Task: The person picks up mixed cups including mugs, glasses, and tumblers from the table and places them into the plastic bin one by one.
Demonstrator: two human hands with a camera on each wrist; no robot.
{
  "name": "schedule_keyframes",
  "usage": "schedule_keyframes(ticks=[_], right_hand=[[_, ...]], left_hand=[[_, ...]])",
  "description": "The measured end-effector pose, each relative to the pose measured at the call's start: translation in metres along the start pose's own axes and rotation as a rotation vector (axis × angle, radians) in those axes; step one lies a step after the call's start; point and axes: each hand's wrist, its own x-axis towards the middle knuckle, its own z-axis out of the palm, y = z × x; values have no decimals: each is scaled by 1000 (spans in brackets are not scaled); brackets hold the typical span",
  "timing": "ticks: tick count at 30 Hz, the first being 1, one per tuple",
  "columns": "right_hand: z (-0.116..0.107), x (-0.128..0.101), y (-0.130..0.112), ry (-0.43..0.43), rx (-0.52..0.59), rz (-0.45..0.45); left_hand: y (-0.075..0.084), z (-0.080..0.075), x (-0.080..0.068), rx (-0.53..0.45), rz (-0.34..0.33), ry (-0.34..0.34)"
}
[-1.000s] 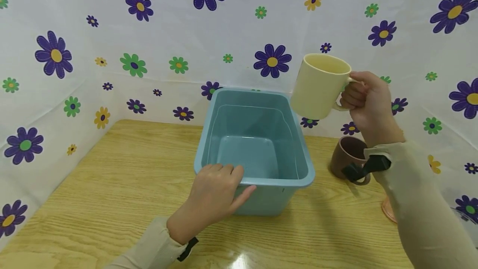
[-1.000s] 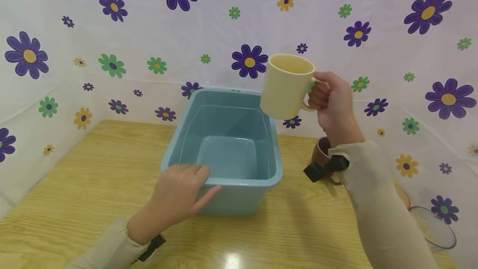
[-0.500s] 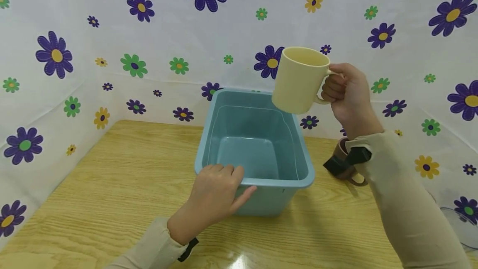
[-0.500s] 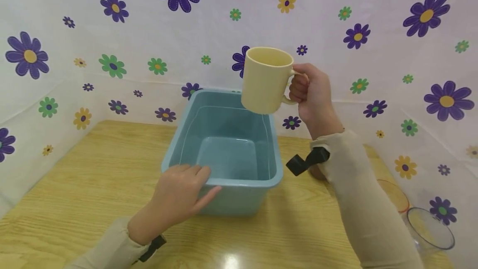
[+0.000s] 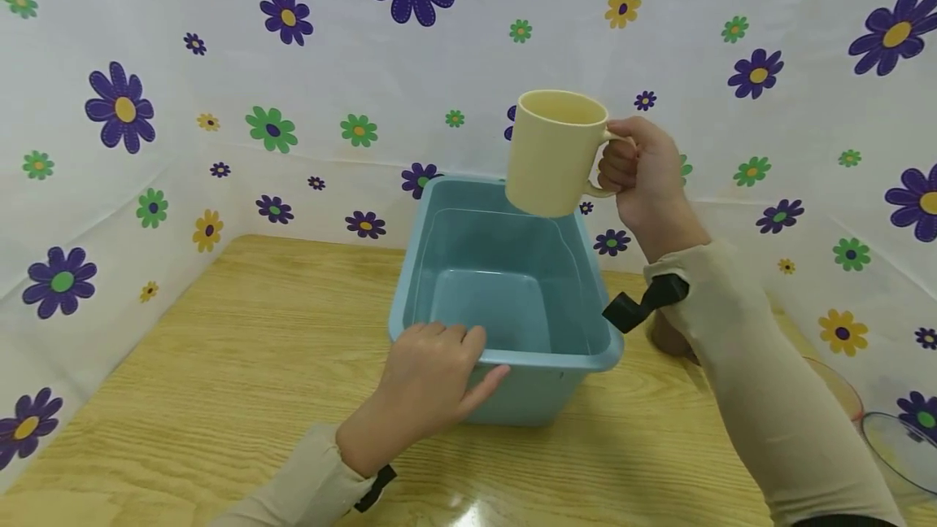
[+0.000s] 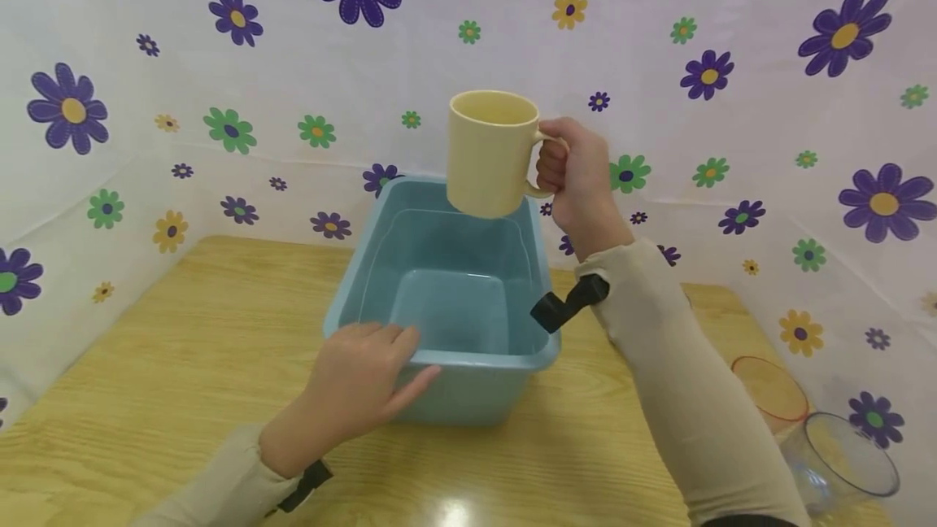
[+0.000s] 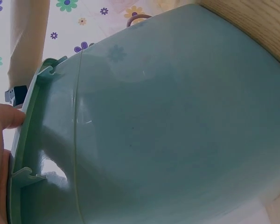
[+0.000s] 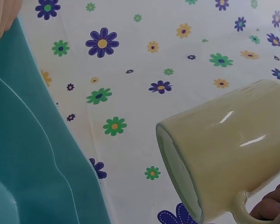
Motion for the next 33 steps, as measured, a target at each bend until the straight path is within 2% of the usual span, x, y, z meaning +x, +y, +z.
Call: schedule_keyframes(ticks=[10,17,23,33], right_hand=[[15,11,21,103,-93,70],[20,17,35,107,-65,97],[24,24,46,161,-67,115],[28,29,65,221,-43,175]], left_hand=[[0,0,1,-9,14,18],[1,1,3,-16,18,15],[5,0,5,9,29,10],[8,1,5,-11,13,-4]])
